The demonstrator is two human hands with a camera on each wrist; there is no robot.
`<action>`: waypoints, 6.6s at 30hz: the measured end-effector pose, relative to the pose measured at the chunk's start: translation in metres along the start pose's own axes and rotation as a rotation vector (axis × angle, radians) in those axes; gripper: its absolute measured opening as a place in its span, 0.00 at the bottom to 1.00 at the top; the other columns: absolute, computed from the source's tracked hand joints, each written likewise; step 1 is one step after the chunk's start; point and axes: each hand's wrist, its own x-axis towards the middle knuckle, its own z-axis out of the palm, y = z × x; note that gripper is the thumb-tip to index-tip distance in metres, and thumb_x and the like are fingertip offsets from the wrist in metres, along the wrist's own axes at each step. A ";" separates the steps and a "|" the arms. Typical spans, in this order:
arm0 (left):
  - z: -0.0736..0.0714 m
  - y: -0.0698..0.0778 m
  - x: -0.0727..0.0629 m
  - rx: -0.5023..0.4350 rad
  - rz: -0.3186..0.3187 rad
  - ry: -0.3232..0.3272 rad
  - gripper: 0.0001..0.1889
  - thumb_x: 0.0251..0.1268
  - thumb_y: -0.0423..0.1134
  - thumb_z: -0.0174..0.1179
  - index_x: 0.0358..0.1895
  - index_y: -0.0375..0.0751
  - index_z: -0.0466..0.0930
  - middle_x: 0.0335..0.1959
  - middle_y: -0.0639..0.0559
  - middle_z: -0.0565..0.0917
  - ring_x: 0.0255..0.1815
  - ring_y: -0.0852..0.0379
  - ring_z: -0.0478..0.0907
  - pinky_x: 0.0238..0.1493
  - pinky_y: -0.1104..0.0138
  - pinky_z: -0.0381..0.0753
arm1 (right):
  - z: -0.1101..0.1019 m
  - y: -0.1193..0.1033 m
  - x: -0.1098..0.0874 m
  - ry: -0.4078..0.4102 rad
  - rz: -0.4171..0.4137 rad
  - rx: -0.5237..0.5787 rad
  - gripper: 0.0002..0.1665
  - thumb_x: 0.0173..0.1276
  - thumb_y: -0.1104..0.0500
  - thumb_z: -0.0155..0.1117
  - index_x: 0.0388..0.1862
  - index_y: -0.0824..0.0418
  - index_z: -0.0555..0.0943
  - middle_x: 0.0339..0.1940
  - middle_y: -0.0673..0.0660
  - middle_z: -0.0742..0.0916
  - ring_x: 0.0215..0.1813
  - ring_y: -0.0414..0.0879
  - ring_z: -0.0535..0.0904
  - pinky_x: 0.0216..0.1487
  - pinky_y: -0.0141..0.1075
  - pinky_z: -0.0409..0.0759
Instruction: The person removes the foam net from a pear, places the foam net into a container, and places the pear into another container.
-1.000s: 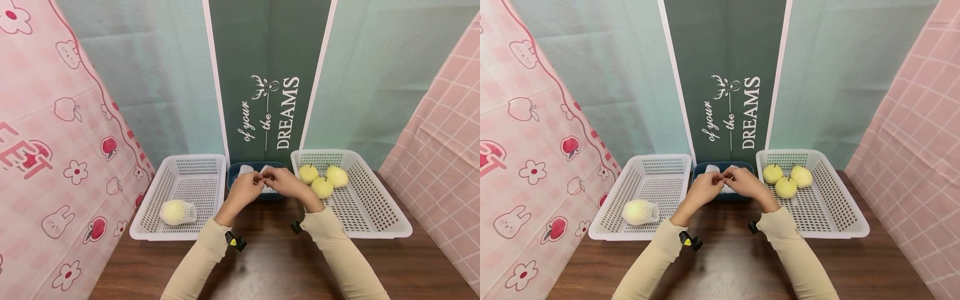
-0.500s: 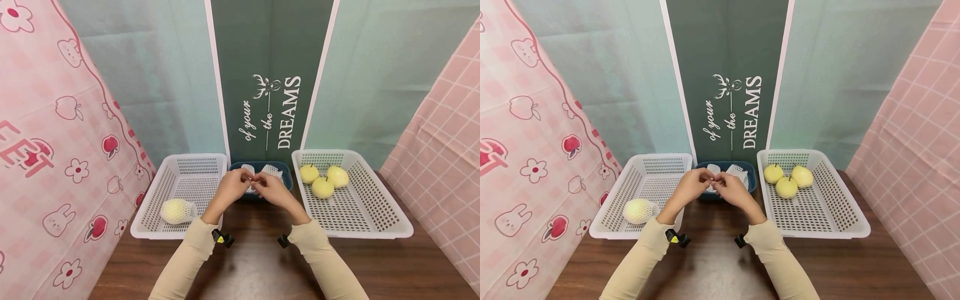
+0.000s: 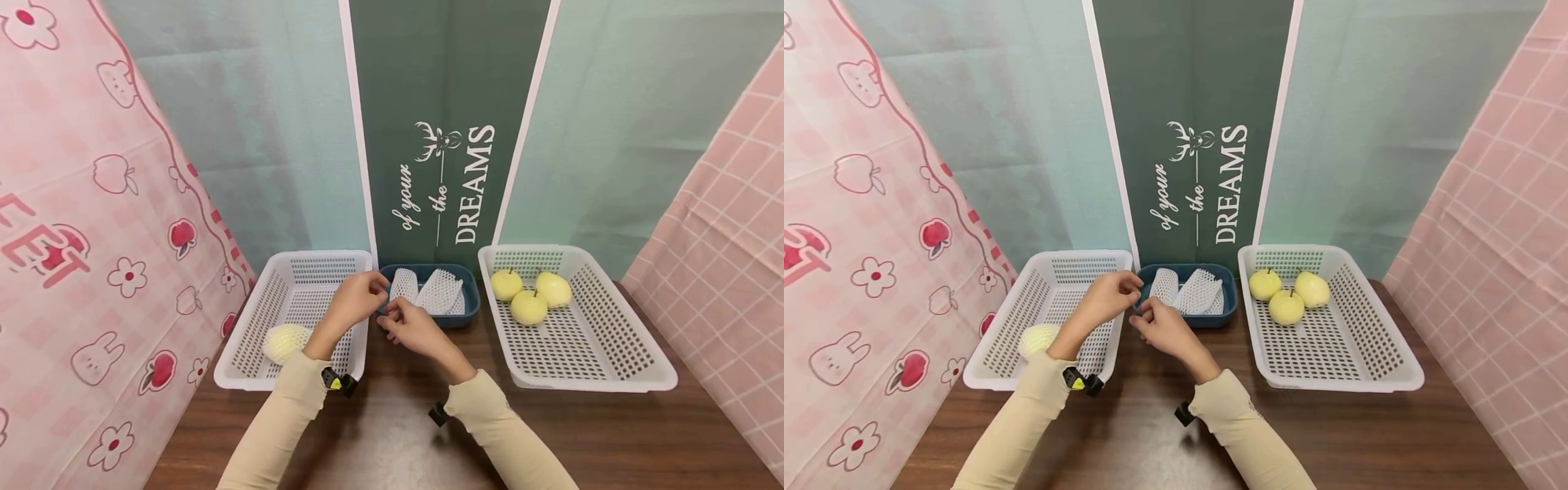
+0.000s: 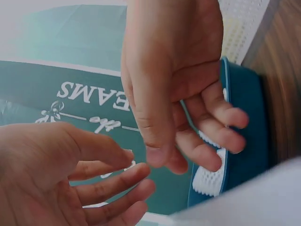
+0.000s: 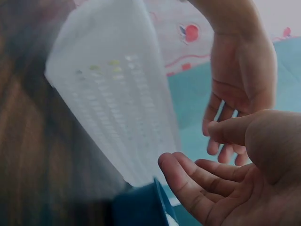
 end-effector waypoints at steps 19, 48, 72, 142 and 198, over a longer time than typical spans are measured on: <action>-0.031 -0.053 -0.001 0.063 -0.015 -0.122 0.14 0.69 0.36 0.65 0.54 0.36 0.87 0.44 0.42 0.90 0.40 0.49 0.85 0.43 0.57 0.84 | 0.051 -0.005 0.001 0.043 0.023 0.051 0.39 0.72 0.53 0.72 0.71 0.72 0.65 0.31 0.57 0.88 0.24 0.41 0.81 0.29 0.33 0.79; -0.076 -0.117 -0.027 0.009 -0.027 -0.394 0.24 0.61 0.35 0.69 0.59 0.25 0.82 0.43 0.39 0.91 0.46 0.50 0.86 0.57 0.51 0.84 | 0.067 -0.004 0.000 0.110 0.051 0.176 0.35 0.70 0.61 0.72 0.69 0.69 0.66 0.23 0.51 0.82 0.17 0.40 0.75 0.21 0.32 0.75; -0.091 -0.131 -0.050 0.141 -0.274 -0.672 0.42 0.49 0.35 0.75 0.74 0.40 0.74 0.78 0.32 0.70 0.75 0.34 0.66 0.76 0.34 0.63 | 0.064 0.000 0.000 0.098 0.028 0.218 0.35 0.71 0.62 0.71 0.69 0.69 0.65 0.22 0.51 0.81 0.16 0.39 0.74 0.21 0.30 0.73; -0.075 -0.113 -0.033 0.105 -0.025 -0.218 0.41 0.57 0.45 0.75 0.68 0.24 0.68 0.45 0.38 0.83 0.40 0.50 0.79 0.44 0.58 0.80 | 0.064 0.002 -0.003 0.091 0.016 0.246 0.39 0.72 0.59 0.71 0.74 0.71 0.64 0.20 0.49 0.82 0.19 0.60 0.80 0.20 0.31 0.73; -0.049 -0.055 -0.009 0.079 0.107 -0.130 0.38 0.60 0.48 0.73 0.70 0.33 0.71 0.52 0.40 0.84 0.46 0.48 0.80 0.48 0.57 0.81 | 0.043 0.003 0.000 -0.029 0.073 0.166 0.42 0.73 0.53 0.73 0.76 0.68 0.65 0.24 0.56 0.87 0.18 0.42 0.80 0.35 0.59 0.87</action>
